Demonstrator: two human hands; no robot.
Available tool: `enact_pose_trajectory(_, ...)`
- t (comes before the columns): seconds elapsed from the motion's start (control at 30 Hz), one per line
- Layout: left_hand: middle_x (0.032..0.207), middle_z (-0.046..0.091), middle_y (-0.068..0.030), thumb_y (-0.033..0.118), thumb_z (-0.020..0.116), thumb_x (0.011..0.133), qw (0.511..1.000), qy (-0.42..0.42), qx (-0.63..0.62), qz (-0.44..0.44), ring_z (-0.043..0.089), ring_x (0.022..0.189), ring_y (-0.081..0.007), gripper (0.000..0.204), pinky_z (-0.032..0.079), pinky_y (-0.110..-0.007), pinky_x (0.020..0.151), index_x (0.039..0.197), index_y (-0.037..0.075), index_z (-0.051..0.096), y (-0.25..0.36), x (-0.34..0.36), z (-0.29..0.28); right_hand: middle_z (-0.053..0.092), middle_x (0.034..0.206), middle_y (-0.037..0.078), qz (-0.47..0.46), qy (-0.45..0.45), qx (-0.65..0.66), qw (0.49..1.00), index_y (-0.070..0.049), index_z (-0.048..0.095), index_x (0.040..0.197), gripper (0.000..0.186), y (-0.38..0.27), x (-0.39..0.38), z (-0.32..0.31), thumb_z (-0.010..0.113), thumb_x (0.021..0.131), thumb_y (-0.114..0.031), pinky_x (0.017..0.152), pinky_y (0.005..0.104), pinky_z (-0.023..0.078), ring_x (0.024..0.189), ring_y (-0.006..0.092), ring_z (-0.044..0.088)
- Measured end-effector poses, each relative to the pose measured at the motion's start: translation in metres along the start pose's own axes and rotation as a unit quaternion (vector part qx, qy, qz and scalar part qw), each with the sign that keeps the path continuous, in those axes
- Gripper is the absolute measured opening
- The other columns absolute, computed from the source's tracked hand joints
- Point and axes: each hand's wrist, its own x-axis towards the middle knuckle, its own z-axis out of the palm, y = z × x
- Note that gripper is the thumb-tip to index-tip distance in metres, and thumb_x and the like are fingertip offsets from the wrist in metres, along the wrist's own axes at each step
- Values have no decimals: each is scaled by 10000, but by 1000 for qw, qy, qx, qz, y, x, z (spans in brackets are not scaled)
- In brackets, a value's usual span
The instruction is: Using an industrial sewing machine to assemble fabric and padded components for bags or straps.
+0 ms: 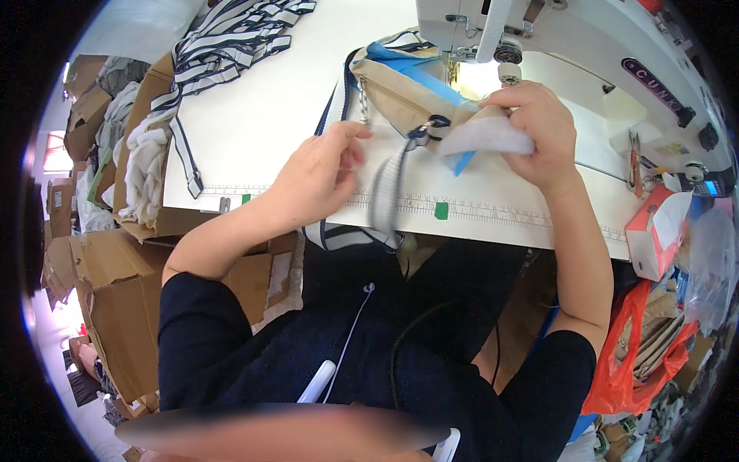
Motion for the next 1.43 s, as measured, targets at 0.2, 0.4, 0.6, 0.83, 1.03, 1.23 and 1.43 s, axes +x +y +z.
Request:
enact_pose_trajectory(0.2, 1181, 547, -175, 132, 728, 805, 986, 42, -144, 73, 548, 1108, -296, 736, 433, -402, 991, 1410, 4, 329, 17, -22, -7, 635, 807, 92, 10, -25, -37, 999, -79, 462, 769, 342, -1, 6, 4, 754, 596, -34, 629, 369, 465, 705, 300, 592)
enact_pose_trajectory(0.4, 1229, 492, -199, 498, 771, 706, 984, 47, 110, 132, 494, 1126, -366, 579, 397, -432, 961, 1131, 133, 626, 38, -5, 40, 608, 767, 127, -39, -3, -38, 999, -54, 458, 782, 218, 0, -2, 7, 662, 708, -45, 596, 384, 439, 632, 312, 552)
enact_pose_trajectory(0.6, 780, 564, -43, 241, 736, 741, 992, 6, 109, 59, 579, 781, -244, 253, 427, -365, 706, 726, 99, 527, -1, -24, -5, 581, 714, 91, -23, 14, -85, 996, -65, 444, 719, 293, 0, 0, 1, 709, 603, -21, 560, 360, 426, 603, 290, 544)
enact_pose_trajectory(0.83, 879, 605, -56, 7, 487, 852, 928, 97, 360, 21, 608, 868, -253, 211, 439, -395, 771, 1020, 125, 533, -51, -30, -96, 552, 705, 96, -5, -27, -92, 995, -56, 473, 738, 271, 2, 1, 12, 692, 584, -15, 583, 384, 424, 633, 305, 534)
enact_pose_trajectory(1.03, 1250, 588, -107, 1, 569, 844, 838, 218, 492, 90, 588, 1115, -278, 434, 446, -420, 952, 1247, 163, 574, -78, 23, -135, 533, 680, 93, 41, -141, -95, 985, -62, 497, 740, 239, 1, -3, 16, 692, 605, -31, 590, 379, 419, 632, 307, 525)
enact_pose_trajectory(1.23, 1278, 544, -160, 353, 822, 714, 970, 153, 26, 189, 527, 1198, -326, 779, 418, -415, 1020, 1340, 58, 463, 10, 44, -11, 530, 671, 102, 161, -74, -18, 984, -49, 501, 718, 187, 7, -12, 12, 659, 628, -6, 580, 370, 415, 628, 278, 529)
enact_pose_trajectory(1.43, 1146, 550, -169, 385, 809, 722, 972, 194, 29, 129, 539, 1075, -332, 714, 382, -422, 970, 1253, 35, 482, 25, 87, 46, 591, 716, 91, 183, 8, 94, 979, -69, 515, 728, 174, 6, -18, 4, 648, 646, 8, 601, 352, 441, 669, 228, 577)
